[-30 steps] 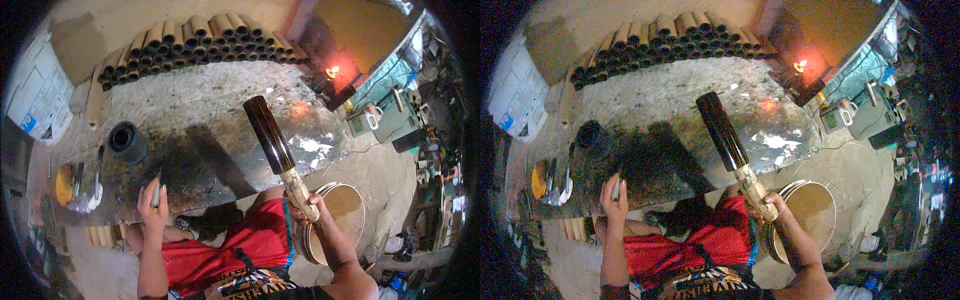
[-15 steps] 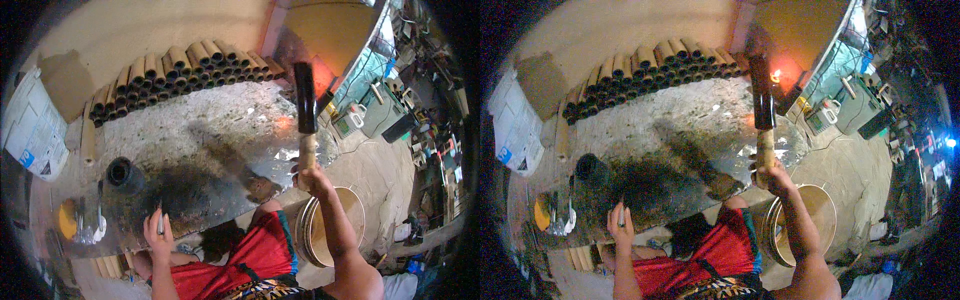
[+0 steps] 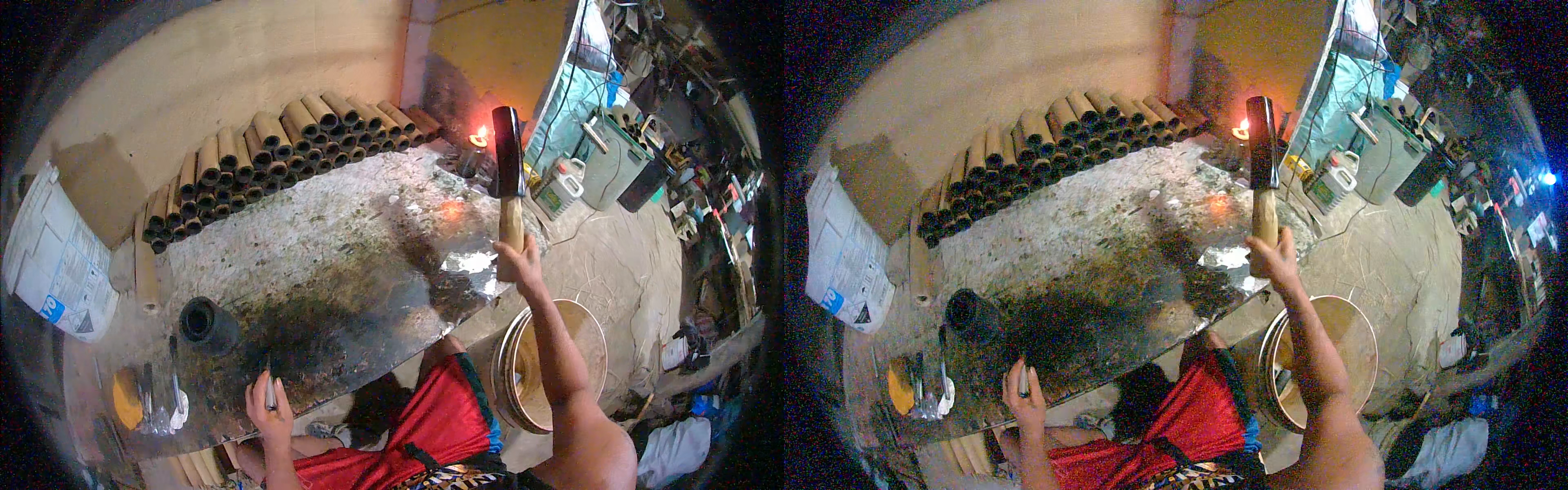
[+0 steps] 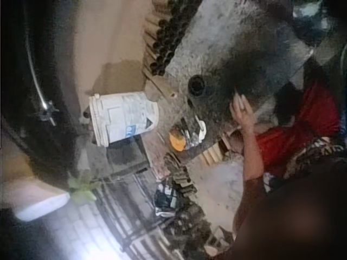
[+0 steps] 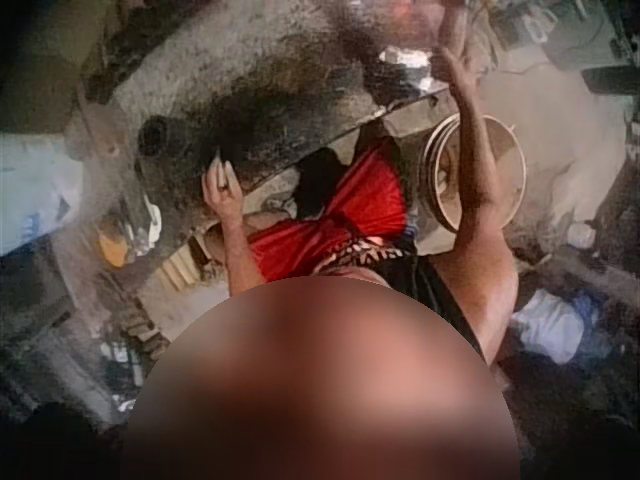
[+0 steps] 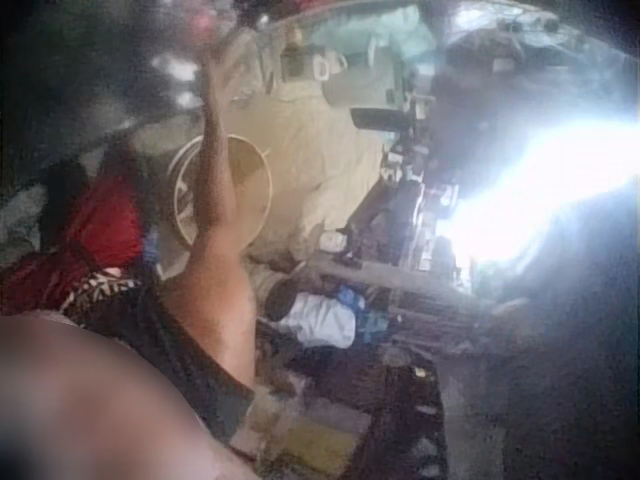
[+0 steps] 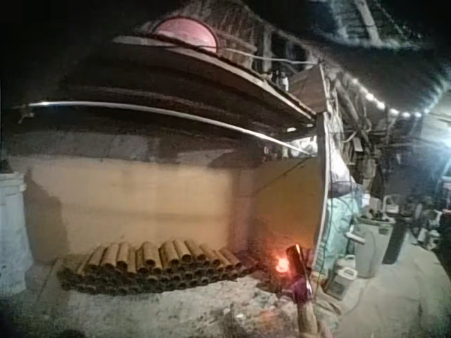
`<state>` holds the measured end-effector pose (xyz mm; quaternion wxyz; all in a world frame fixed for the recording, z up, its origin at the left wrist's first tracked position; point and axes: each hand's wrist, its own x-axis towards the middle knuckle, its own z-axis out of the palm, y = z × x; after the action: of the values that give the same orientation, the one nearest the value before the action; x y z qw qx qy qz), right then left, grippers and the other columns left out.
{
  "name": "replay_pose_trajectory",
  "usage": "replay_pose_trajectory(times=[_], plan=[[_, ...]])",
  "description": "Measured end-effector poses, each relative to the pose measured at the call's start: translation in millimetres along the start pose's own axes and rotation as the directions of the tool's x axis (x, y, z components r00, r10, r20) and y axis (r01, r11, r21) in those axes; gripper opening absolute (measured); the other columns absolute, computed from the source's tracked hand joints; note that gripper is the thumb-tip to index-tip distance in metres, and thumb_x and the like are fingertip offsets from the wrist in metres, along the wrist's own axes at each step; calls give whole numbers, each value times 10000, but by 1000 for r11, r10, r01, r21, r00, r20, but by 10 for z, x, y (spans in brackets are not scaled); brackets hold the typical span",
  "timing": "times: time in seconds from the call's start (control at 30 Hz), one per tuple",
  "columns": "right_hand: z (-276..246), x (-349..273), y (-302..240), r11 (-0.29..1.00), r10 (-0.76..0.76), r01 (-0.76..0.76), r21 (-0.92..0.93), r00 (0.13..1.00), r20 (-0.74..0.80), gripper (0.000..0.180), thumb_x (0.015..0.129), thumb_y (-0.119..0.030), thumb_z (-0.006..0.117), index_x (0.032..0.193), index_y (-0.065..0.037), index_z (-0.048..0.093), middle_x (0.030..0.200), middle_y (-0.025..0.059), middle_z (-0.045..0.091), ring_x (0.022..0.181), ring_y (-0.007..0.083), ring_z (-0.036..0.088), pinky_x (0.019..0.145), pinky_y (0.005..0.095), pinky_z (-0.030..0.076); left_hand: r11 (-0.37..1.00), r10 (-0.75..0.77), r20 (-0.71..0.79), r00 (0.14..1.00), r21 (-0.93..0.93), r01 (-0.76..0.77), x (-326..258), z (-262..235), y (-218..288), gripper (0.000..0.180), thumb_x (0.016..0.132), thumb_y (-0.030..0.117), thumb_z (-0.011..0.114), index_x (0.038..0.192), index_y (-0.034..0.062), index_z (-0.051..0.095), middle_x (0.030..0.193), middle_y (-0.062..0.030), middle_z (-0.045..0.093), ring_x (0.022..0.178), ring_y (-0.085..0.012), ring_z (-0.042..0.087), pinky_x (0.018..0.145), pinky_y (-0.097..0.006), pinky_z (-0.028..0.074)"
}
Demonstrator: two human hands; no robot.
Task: The person repeatedly paints the exterior of bamboo tubes with a dark finish using a brush, then heats each tube over a flame before placing it into a bucket. The process is repeated for multiple tubes.
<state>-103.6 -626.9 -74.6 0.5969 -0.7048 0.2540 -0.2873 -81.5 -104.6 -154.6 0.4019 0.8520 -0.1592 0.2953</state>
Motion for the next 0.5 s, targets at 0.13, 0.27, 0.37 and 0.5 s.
replay_pose_trajectory(times=[0.13,0.27,0.37,0.5], plan=[[-187,473,-60,984,-97,93,-153,995,-23,449,808,-279,772,1105,-13,565,779,62,617,640,139,616,530,310,496,999,38,3,999,32,-38,-5,15,-34,227,877,41,666,1099,10,637,1021,-177,672,860,-383,609,780,-458,490],[-268,931,23,938,-179,137,-318,978,-105,442,811,-334,747,1069,6,633,786,90,661,681,157,632,594,329,505,1000,-3,0,1000,-18,3,-18,30,-35,234,876,50,669,1104,6,639,1028,-179,670,856,-387,606,781,-465,491],[-251,1172,61,920,-189,140,-365,977,-100,461,784,-361,734,1042,12,655,806,123,687,696,212,646,663,361,510,1000,9,19,1000,14,-9,-22,20,-21,240,875,46,668,1108,-1,635,1027,-187,664,853,-386,606,756,-456,498],[-158,1290,4,894,-121,58,-444,986,-114,465,761,-352,730,1051,6,666,815,129,691,699,229,652,672,368,511,992,99,-1,995,79,-98,-9,20,-20,234,879,45,664,1104,-10,630,1014,-195,659,850,-383,605,724,-443,500]])
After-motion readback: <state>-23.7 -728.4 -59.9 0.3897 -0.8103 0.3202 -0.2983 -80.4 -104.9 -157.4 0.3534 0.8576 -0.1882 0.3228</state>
